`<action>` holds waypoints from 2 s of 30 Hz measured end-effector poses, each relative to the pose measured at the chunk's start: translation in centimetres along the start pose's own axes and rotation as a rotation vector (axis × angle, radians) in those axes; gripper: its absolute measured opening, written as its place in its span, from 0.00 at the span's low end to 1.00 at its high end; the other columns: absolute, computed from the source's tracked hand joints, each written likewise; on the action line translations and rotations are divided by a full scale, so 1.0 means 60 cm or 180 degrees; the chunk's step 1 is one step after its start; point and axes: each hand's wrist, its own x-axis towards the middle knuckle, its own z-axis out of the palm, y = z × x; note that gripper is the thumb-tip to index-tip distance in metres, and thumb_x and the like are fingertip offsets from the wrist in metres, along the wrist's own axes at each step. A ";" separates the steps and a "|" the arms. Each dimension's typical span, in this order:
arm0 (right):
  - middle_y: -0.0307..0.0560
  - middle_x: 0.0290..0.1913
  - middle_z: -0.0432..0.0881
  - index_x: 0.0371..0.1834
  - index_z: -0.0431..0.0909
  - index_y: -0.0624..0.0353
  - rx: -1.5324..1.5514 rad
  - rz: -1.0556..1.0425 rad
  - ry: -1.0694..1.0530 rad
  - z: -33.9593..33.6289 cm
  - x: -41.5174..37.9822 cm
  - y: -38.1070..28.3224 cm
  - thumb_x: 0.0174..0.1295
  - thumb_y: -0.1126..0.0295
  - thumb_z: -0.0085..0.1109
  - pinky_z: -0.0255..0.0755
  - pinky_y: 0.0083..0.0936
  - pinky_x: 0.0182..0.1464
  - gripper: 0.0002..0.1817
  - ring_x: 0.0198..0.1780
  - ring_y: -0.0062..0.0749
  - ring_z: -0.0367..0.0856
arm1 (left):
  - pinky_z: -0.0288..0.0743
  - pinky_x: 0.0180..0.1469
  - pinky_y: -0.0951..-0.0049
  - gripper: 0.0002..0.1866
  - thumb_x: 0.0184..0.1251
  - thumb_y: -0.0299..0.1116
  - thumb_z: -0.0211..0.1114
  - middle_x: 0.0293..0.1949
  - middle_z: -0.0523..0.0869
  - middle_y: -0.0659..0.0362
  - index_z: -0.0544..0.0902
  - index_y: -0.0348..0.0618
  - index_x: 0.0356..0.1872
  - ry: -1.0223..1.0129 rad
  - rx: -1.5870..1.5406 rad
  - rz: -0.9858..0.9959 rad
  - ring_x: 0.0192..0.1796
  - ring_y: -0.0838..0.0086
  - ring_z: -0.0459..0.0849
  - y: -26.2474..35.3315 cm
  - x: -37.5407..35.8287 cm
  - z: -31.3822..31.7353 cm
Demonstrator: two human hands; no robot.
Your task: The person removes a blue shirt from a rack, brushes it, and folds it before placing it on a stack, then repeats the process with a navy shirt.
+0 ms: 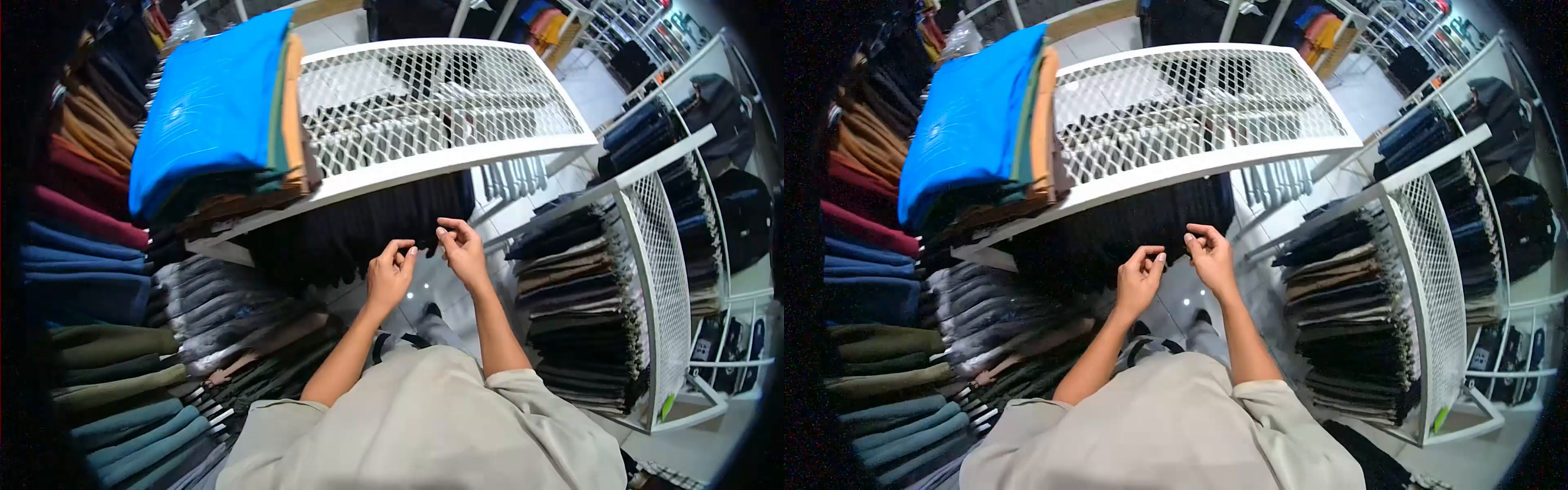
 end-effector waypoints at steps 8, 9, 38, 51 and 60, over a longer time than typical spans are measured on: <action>0.42 0.33 0.86 0.53 0.83 0.63 -0.0772 -0.0390 0.0568 -0.138 0.172 0.153 0.67 0.68 0.66 0.77 0.24 0.35 0.15 0.32 0.25 0.84 | 0.77 0.34 0.62 0.14 0.72 0.41 0.64 0.22 0.85 0.54 0.87 0.42 0.47 -0.0288 0.0696 0.0313 0.28 0.59 0.87 -0.002 0.094 0.198; 0.45 0.38 0.88 0.55 0.82 0.63 -0.1304 -0.0749 0.0702 -0.149 0.199 0.169 0.67 0.68 0.65 0.80 0.25 0.38 0.16 0.34 0.27 0.86 | 0.81 0.45 0.57 0.14 0.74 0.38 0.61 0.35 0.89 0.49 0.86 0.43 0.52 -0.0511 0.0871 0.0096 0.41 0.53 0.89 -0.001 0.112 0.217; 0.67 0.43 0.80 0.50 0.72 0.64 -0.1786 -0.1358 0.0841 -0.178 0.230 0.199 0.74 0.59 0.56 0.73 0.54 0.45 0.17 0.45 0.70 0.79 | 0.74 0.66 0.56 0.27 0.75 0.30 0.54 0.64 0.81 0.58 0.73 0.67 0.73 -0.0596 0.1505 -0.0242 0.66 0.57 0.80 -0.076 0.205 0.329; 0.60 0.33 0.82 0.34 0.78 0.62 -0.2043 -0.1145 0.1359 -0.294 0.012 0.204 0.63 0.58 0.71 0.73 0.49 0.39 0.18 0.38 0.64 0.81 | 0.73 0.67 0.54 0.31 0.72 0.36 0.62 0.63 0.77 0.48 0.67 0.56 0.76 -0.1228 0.1355 0.0501 0.66 0.50 0.78 -0.030 0.160 0.297; 0.56 0.28 0.82 0.29 0.83 0.62 -0.2158 -0.0878 0.1645 -0.397 -0.187 0.095 0.56 0.59 0.77 0.75 0.39 0.34 0.17 0.30 0.54 0.83 | 0.66 0.72 0.53 0.34 0.63 0.35 0.72 0.67 0.74 0.45 0.72 0.46 0.72 -0.1362 0.1158 0.2331 0.70 0.48 0.71 0.056 0.126 0.331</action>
